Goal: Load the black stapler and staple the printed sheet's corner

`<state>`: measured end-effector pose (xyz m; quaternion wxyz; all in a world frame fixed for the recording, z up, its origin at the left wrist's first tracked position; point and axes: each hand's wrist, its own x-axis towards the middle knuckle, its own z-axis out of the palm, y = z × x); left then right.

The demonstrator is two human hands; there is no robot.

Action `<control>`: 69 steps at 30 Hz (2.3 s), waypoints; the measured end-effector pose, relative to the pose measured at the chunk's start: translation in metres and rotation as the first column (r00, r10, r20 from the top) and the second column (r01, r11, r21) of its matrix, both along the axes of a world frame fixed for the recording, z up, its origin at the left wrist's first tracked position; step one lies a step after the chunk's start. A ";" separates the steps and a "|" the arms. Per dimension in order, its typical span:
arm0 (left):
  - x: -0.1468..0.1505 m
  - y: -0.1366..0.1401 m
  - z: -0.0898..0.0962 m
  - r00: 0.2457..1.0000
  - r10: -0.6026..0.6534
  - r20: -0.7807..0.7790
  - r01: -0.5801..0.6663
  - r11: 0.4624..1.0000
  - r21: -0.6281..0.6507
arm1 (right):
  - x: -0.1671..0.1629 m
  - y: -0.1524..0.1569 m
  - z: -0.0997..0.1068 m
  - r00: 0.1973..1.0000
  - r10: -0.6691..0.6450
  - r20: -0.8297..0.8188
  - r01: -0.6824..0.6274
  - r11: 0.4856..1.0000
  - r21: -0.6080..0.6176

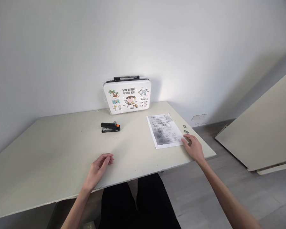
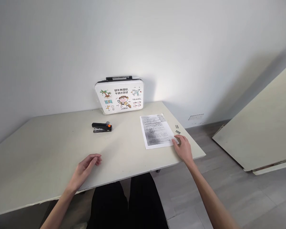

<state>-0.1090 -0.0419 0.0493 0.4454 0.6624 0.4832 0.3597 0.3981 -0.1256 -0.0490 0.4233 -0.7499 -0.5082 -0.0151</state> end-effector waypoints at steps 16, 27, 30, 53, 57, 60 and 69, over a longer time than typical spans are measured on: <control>-0.007 0.001 -0.009 0.997 0.019 0.071 -0.020 1.000 0.023 | -0.008 0.004 -0.004 0.983 0.112 0.148 -0.091 0.985 -0.144; -0.007 0.004 -0.010 0.999 0.031 0.030 -0.032 0.999 0.020 | -0.006 0.013 -0.016 0.988 -0.031 0.148 0.068 0.966 -0.249; -0.008 0.005 -0.011 0.999 0.039 0.014 -0.039 0.999 0.021 | -0.009 0.010 -0.012 0.982 0.000 0.188 0.060 0.949 -0.310; -0.004 0.009 -0.019 0.963 -0.006 -0.269 0.054 0.984 0.173 | -0.109 -0.041 0.017 0.878 0.384 0.286 -0.286 0.899 -0.330; 0.010 0.012 -0.026 0.909 -0.058 -0.412 0.232 0.892 0.387 | -0.173 -0.051 0.037 0.853 0.485 0.192 -0.414 0.854 -0.315; 0.007 0.015 -0.035 0.798 -0.021 -0.602 0.338 0.843 0.418 | -0.214 -0.050 0.053 0.788 0.612 0.062 -0.562 0.758 -0.332; -0.077 0.041 -0.044 0.608 0.067 -0.791 0.395 0.839 0.375 | -0.204 -0.020 0.055 0.777 0.523 -0.350 -0.602 0.779 -0.173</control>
